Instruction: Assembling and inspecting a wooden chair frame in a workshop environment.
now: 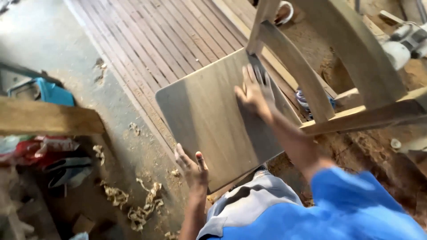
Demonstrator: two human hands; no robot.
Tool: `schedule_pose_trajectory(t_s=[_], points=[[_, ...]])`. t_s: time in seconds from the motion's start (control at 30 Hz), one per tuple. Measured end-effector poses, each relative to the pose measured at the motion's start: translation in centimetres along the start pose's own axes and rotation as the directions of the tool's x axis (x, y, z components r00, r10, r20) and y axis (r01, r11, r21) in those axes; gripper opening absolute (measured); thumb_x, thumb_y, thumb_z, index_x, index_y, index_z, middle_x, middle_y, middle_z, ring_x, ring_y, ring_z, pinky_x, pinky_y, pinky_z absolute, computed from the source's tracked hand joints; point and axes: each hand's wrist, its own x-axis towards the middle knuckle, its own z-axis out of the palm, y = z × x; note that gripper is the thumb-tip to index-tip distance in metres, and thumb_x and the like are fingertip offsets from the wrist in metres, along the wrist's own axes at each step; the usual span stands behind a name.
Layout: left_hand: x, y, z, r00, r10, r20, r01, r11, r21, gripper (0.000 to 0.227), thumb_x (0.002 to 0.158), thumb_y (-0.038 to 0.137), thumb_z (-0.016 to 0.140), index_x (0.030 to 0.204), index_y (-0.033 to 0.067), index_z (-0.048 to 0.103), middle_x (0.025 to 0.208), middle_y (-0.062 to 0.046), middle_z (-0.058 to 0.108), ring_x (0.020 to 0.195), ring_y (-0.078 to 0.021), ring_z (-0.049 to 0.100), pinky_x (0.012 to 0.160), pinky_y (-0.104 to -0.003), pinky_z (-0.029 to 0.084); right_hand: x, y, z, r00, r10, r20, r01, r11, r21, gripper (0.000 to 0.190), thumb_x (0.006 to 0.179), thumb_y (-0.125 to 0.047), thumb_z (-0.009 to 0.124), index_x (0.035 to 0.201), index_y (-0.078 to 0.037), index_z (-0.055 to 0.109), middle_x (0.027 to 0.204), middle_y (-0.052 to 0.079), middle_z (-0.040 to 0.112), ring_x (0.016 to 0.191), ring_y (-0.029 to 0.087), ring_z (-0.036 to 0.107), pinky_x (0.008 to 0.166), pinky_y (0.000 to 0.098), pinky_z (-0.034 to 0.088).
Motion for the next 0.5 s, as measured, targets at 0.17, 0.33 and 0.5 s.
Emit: schedule_pose_trajectory(t_s=[0.17,0.33,0.5], points=[[-1.2,-0.2,-0.6,0.993,0.034,-0.116,-0.053,0.984,-0.169,0.091,0.098,0.076,0.016,0.161,0.0127,0.029,0.157,-0.032,0.028,0.149,-0.0543,0.025,0.117,-0.071,0.021,3.3,-5.7,-2.2,0.935,0.091,0.343,-0.072,0.995,-0.068,0.083,0.104,-0.061,0.036,0.164,-0.006,0.025,0.169,0.022,0.025,0.157,0.038,0.015,0.126,0.0567,0.009],[-4.4,-4.9,1.5,0.98,-0.194,0.053,0.187,0.783,-0.594,0.094,0.098,0.076,0.011,0.15,0.0081,0.05,0.144,-0.031,0.053,0.138,-0.0494,0.047,0.116,-0.062,0.036,-14.3,-17.6,-12.2,0.811,-0.512,0.285,0.493,0.859,0.14,0.084,0.094,-0.065,0.048,0.158,-0.011,0.039,0.163,0.014,0.039,0.151,0.032,0.035,0.122,0.0527,0.024],[-9.2,-18.0,5.1,0.939,-0.337,0.074,0.3,0.692,-0.657,0.087,0.104,0.071,0.018,0.141,0.0048,0.061,0.137,-0.032,0.058,0.13,-0.0542,0.052,0.101,-0.072,0.04,-4.9,-19.4,-6.5,0.802,-0.482,0.353,0.448,0.876,0.179,0.082,0.096,-0.064,0.047,0.16,-0.013,0.038,0.165,0.013,0.036,0.154,0.031,0.031,0.122,0.0552,0.022]])
